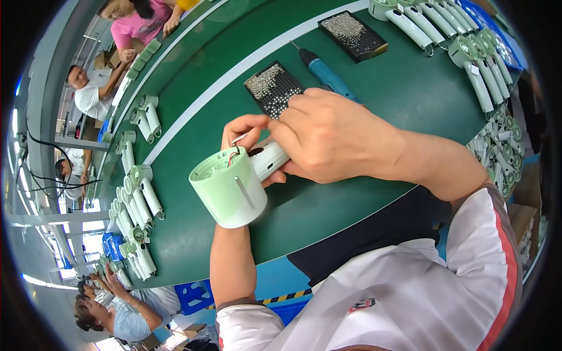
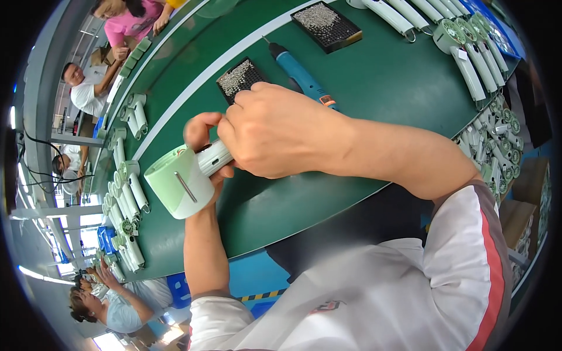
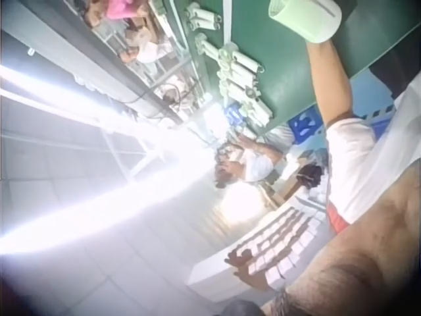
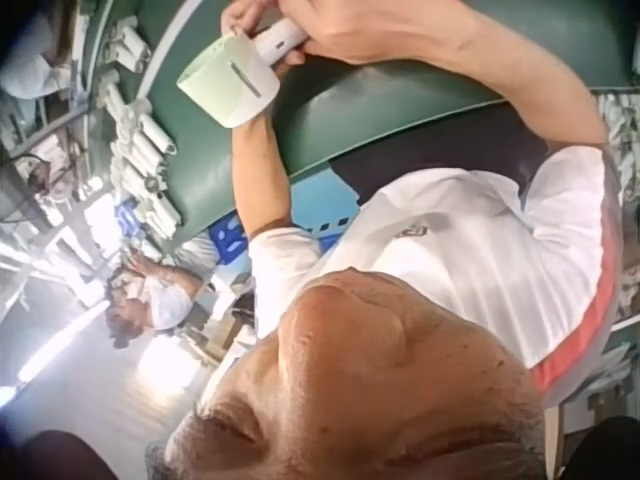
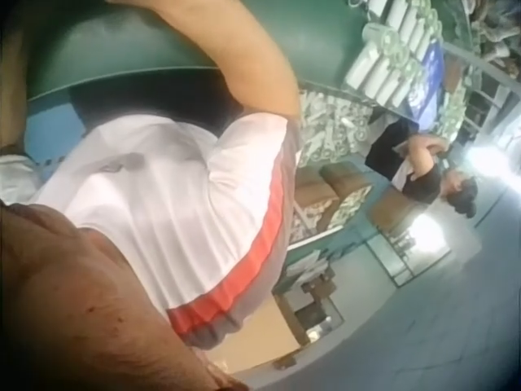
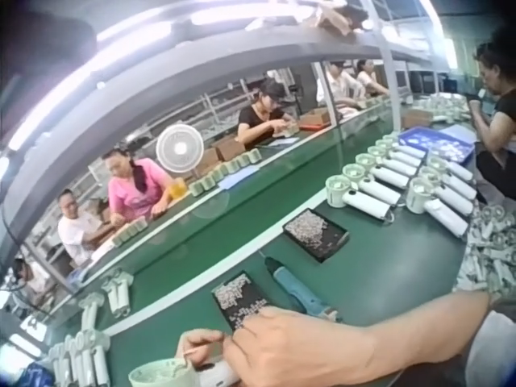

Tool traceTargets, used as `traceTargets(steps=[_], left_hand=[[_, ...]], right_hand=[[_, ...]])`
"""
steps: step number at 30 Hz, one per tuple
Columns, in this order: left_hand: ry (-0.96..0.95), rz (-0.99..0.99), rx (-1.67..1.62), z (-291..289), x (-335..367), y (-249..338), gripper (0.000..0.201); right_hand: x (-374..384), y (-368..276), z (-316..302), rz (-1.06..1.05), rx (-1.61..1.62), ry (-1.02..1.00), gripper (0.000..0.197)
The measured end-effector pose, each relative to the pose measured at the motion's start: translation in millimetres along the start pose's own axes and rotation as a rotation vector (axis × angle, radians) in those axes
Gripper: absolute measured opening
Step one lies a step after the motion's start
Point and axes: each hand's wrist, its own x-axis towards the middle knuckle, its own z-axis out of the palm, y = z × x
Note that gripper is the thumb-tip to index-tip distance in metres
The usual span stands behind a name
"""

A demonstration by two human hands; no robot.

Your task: The person assembles handheld electric fans by fitting the casing components together by hand and driving screws into the fan bodies using an electric screwdriver.

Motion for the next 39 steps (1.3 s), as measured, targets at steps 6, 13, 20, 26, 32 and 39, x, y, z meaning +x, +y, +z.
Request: traceTargets(steps=[6,13,20,26,32,39], left_hand=[[0.151,-0.526,-0.376,8.2,12.5,15.0,0.048],[0.191,-0.468,-0.368,13.8,8.9,8.1,0.05],[0.187,-0.307,-0.328,19.5,0.6,4.8,0.048],[0.068,0.032,-0.087,16.4,-4.7,-15.3,0.076],[-0.014,0.011,-0.054,6.1,5.9,-15.5,0.089],[0.067,-0.198,-0.168,6.4,-13.6,27.4,0.086]], right_hand=[[-1.9,-5.7,1.9,-0.014,0.069,-0.029,0.034],[-1.9,-10.2,-2.2,0.054,0.134,-0.171,0.028],[-1.8,-1.8,-4.8,-0.091,0.109,-0.134,0.024],[-1.3,2.5,-9.5,-0.09,0.17,-0.154,0.026],[-0.6,3.8,-0.5,-0.04,0.192,-0.145,0.027],[9.5,3.9,-37.6,0.136,0.292,-0.2,0.035]])
